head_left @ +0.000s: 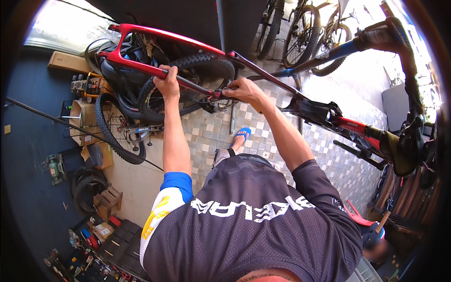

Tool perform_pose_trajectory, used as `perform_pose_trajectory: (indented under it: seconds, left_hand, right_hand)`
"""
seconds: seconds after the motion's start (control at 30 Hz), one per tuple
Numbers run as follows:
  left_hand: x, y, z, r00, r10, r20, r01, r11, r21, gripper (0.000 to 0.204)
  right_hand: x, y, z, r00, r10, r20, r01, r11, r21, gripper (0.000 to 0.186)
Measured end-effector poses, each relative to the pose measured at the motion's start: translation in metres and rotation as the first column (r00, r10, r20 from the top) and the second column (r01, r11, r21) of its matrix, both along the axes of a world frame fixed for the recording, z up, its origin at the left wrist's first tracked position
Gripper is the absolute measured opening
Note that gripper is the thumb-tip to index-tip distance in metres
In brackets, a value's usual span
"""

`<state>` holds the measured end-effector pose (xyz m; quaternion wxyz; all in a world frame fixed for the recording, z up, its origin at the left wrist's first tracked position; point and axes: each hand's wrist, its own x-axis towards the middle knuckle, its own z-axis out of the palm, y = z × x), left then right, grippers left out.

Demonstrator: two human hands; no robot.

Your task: The person uses a yellow multi-tool to loosen and remove bolts from a red bicycle frame mounted on a stand. They detach the frame from the stand, place it on the floor, and later reattach it to continue working on the frame.

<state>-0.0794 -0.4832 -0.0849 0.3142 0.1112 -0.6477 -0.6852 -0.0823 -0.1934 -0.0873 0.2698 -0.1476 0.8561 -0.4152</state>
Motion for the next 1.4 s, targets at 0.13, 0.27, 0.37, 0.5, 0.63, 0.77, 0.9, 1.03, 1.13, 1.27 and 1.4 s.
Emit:
perform_pose_trajectory:
  seconds: [0.13,0.27,0.37,0.5,0.63,0.77,0.9,1.03,1.13,1.27,1.4]
  left_hand:
    - [0.002,0.006,0.006,1.0,0.026,0.006,-0.026,1.0,0.004,0.021]
    - [0.004,0.01,0.008,0.999,0.041,-0.005,-0.041,0.999,-0.017,0.02]
    - [0.004,0.009,0.006,0.999,0.033,-0.019,-0.033,0.999,-0.015,0.018]
    - [0.003,0.011,0.006,0.999,0.046,-0.016,-0.046,0.999,-0.025,0.017]
    - [0.005,0.013,0.004,0.997,0.069,-0.033,-0.069,0.997,-0.02,0.017]
    - [0.004,0.016,0.001,0.995,0.078,-0.066,-0.084,0.992,-0.094,0.018]
    - [0.0,0.016,-0.002,0.995,0.069,-0.068,-0.078,0.987,-0.139,0.017]
    - [-0.005,0.004,-0.017,0.995,0.104,0.005,-0.104,0.992,0.078,0.017]
    - [-0.006,0.003,-0.013,0.997,0.08,0.007,-0.08,0.996,0.043,0.016]
    - [0.001,0.013,0.005,0.996,0.088,-0.026,-0.09,0.992,-0.09,0.018]
    - [0.011,0.047,0.042,0.99,0.017,-0.139,-0.06,0.948,-0.312,0.021]
  right_hand:
    - [-0.019,-0.007,0.004,0.964,0.267,0.008,-0.266,0.956,0.122,0.056]
    - [-0.022,-0.01,-0.002,0.948,0.317,-0.016,-0.313,0.943,0.111,0.06]
    - [-0.023,-0.013,0.005,0.931,0.364,-0.005,-0.361,0.924,0.126,0.065]
    - [-0.024,-0.014,0.002,0.918,0.396,-0.005,-0.39,0.905,0.168,0.068]
    - [-0.019,-0.013,0.004,0.914,0.402,-0.046,-0.388,0.902,0.188,0.068]
    - [-0.014,-0.011,0.0,0.914,0.391,-0.111,-0.363,0.908,0.209,0.066]
    - [-0.011,-0.008,-0.002,0.929,0.351,-0.114,-0.322,0.922,0.213,0.066]
    - [-0.009,-0.013,0.006,0.942,0.321,-0.1,-0.287,0.923,0.256,0.071]
    - [-0.008,-0.013,0.004,0.946,0.301,-0.118,-0.266,0.933,0.241,0.071]
    - [-0.009,-0.012,0.007,0.944,0.31,-0.107,-0.276,0.927,0.254,0.073]
    - [-0.01,-0.007,0.0,0.938,0.31,-0.156,-0.267,0.932,0.246,0.074]
